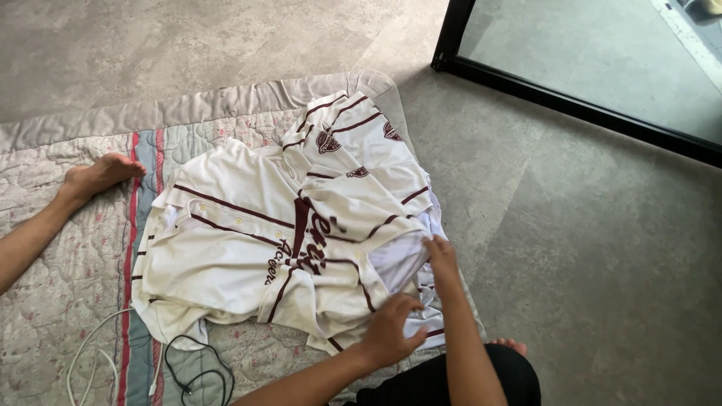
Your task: Folding a baseball jersey into a neat rectangle on a floor mat.
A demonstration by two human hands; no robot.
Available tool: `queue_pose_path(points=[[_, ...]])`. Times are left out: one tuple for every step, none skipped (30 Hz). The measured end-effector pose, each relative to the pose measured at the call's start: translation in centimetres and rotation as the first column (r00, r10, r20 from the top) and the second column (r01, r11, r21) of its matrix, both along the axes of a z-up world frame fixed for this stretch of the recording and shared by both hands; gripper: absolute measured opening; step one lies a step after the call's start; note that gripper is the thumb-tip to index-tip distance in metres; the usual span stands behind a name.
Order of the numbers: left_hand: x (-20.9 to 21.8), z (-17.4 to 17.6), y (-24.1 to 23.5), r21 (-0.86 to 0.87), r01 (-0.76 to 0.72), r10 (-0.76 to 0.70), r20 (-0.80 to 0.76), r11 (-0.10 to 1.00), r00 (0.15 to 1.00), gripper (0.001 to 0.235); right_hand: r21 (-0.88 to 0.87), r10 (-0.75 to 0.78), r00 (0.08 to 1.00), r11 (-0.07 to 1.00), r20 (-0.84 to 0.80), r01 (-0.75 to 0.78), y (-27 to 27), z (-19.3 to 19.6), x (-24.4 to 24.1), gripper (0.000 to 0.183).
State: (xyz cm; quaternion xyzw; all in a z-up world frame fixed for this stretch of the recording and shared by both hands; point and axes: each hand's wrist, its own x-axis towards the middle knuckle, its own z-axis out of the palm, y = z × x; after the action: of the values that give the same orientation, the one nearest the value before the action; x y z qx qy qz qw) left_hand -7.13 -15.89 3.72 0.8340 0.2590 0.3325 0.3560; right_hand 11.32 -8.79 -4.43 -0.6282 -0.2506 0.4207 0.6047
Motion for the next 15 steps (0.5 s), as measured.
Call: queue_pose_path(points=[[1.2, -2.0, 0.3, -0.004, -0.001, 0.001, -0.002, 1.0, 1.0, 0.029, -0.004, 0.001, 1.0, 1.0, -0.002, -0.001, -0.1, 0.0, 0.3, 0.031], [2.3, -4.1, 0.5, -0.619, -0.003, 0.082, 0.098, 0.785, 0.992, 0.037, 0.013, -0.015, 0.985, 1.0, -0.174, 0.018, -0.2, -0.1, 0.6, 0.025], [3.8, -6.2, 0.9, -0.967, 0.074, 0.208, 0.127, 0.243, 0.97, 0.046, 0.03, -0.029, 0.941, 0.999, -0.336, 0.042, -0.2, 0.0, 1.2, 0.021], [3.9, -5.7, 2.0, -0.967, 0.077, 0.206, 0.129, 0.242, 0.97, 0.046, 0.029, -0.032, 0.942, 0.999, -0.334, 0.044, -0.5, 0.1, 0.9, 0.021], [4.1, -5.2, 3.1, -0.984, 0.174, 0.463, 0.169, 0.032, 0.87, 0.057, 0.024, -0.029, 0.935, 0.999, -0.354, 0.041, -0.7, 0.3, 0.8, 0.019], [4.4, -4.7, 4.2, -0.937, 0.316, 0.689, 0.132, -0.148, 0.713, 0.077, 0.02, -0.026, 0.927, 0.999, -0.375, 0.037, -0.9, 0.5, 0.7, 0.018], [4.3, -5.0, 5.4, -0.936, 0.318, 0.688, 0.13, -0.153, 0.714, 0.077, 0.015, -0.029, 0.927, 0.999, -0.373, 0.038, -1.0, 0.4, 0.7, 0.018], [4.3, -5.4, 6.6, -0.937, 0.326, 0.723, 0.14, -0.124, 0.677, 0.069, -0.042, 0.036, 0.926, 0.998, -0.377, -0.056, -1.1, 0.2, 0.8, 0.015], [4.1, -5.7, 7.9, -0.939, 0.331, 0.756, 0.153, -0.089, 0.637, 0.061, -0.093, 0.103, 0.917, 0.984, -0.386, -0.15, -1.0, 0.2, 0.7, 0.013], [3.9, -5.9, 7.7, -0.939, 0.331, 0.756, 0.152, -0.09, 0.636, 0.061, -0.094, 0.103, 0.917, 0.984, -0.386, -0.15, -1.5, 0.6, 0.4, 0.013], [3.8, -6.0, 8.0, -0.978, 0.193, 0.766, 0.068, -0.074, 0.64, 0.054, -0.169, 0.164, 0.906, 0.955, -0.391, -0.246, -1.4, 1.3, 0.2, 0.024], [3.6, -6.0, 8.3, -0.997, 0.051, 0.777, -0.015, -0.061, 0.629, 0.048, -0.242, 0.223, 0.889, 0.91, -0.4, -0.337, -1.4, 1.9, -0.1, 0.035], [3.3, -5.1, 7.4, -0.998, 0.051, 0.78, -0.007, -0.049, 0.626, 0.048, -0.231, 0.231, 0.888, 0.911, -0.398, -0.341, -1.3, 3.4, -0.9, 0.035], [3.1, -4.3, 6.5, -0.999, 0.026, 0.721, -0.014, -0.044, 0.693, 0.049, -0.297, 0.232, 0.908, 0.891, -0.35, -0.342, -1.2, 4.8, -1.6, 0.046], [2.8, -3.5, 5.3, -0.999, -0.002, 0.652, -0.03, -0.044, 0.758, 0.051, -0.366, 0.228, 0.925, 0.868, -0.304, -0.335, -1.5, 6.2, -2.4, 0.056]])
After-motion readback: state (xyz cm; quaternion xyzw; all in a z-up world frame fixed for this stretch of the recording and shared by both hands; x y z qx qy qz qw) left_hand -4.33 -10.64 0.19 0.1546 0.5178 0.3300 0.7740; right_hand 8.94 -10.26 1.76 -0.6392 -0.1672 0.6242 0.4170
